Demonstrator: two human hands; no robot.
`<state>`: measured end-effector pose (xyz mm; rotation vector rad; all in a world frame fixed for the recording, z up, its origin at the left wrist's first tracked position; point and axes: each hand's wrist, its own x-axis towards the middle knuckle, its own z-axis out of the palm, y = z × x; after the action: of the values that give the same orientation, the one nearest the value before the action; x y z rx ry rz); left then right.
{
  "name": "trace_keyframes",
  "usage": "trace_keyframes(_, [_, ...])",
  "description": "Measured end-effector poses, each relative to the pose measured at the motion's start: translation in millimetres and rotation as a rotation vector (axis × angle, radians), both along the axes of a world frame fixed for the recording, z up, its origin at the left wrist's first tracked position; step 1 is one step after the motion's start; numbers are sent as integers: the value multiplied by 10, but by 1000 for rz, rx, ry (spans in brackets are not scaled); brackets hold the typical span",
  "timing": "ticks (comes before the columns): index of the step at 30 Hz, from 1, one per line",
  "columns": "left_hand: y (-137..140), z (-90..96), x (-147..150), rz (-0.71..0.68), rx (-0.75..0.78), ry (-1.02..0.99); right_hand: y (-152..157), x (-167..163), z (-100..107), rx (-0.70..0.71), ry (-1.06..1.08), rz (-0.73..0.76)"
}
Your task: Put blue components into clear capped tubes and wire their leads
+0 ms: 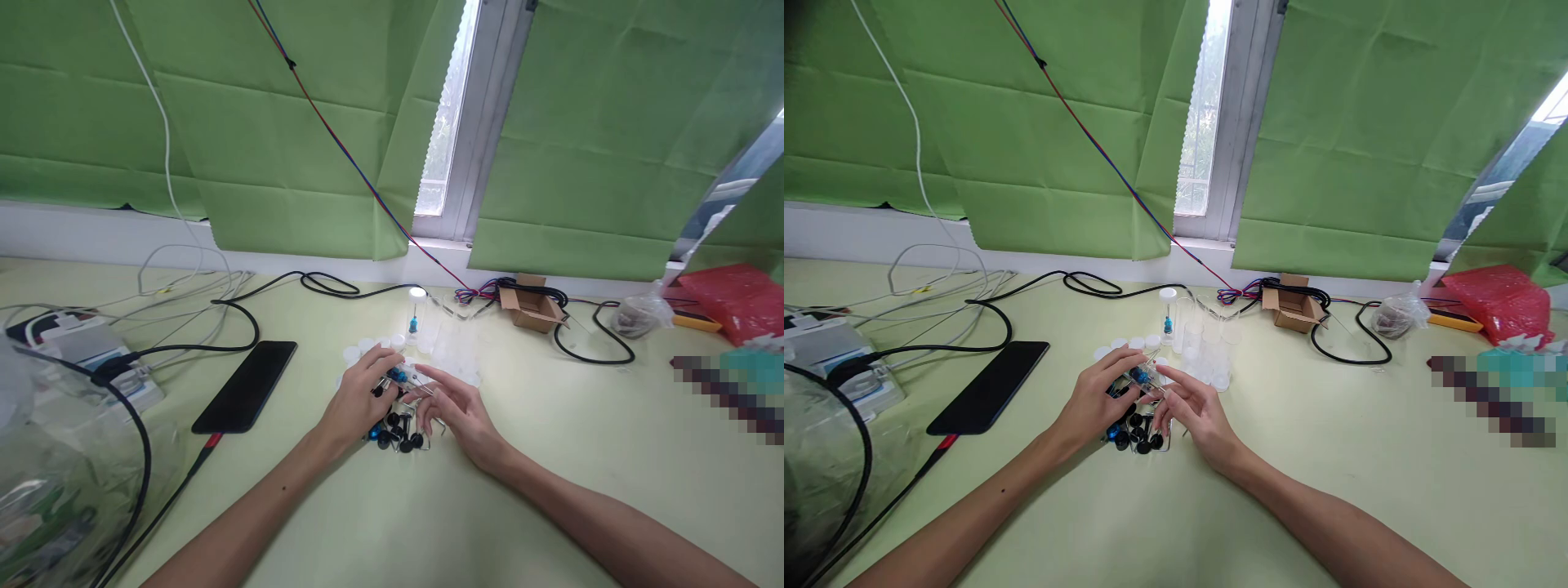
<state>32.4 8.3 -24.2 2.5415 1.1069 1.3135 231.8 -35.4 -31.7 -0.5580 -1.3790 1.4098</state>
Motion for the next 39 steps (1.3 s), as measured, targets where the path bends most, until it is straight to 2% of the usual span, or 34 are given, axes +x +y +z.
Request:
trace_keyframes(7, [9,-9,-21,-16,2,-44,5,7,-2,-48,49,88])
trace_keyframes(26, [-30,-2,-4,-5,61,-60,13,-11,-50,14,-46,-1])
trace_keyframes(39, [-18,-64,-3,9,112,-35,22,-4,-60,30,-87,-42])
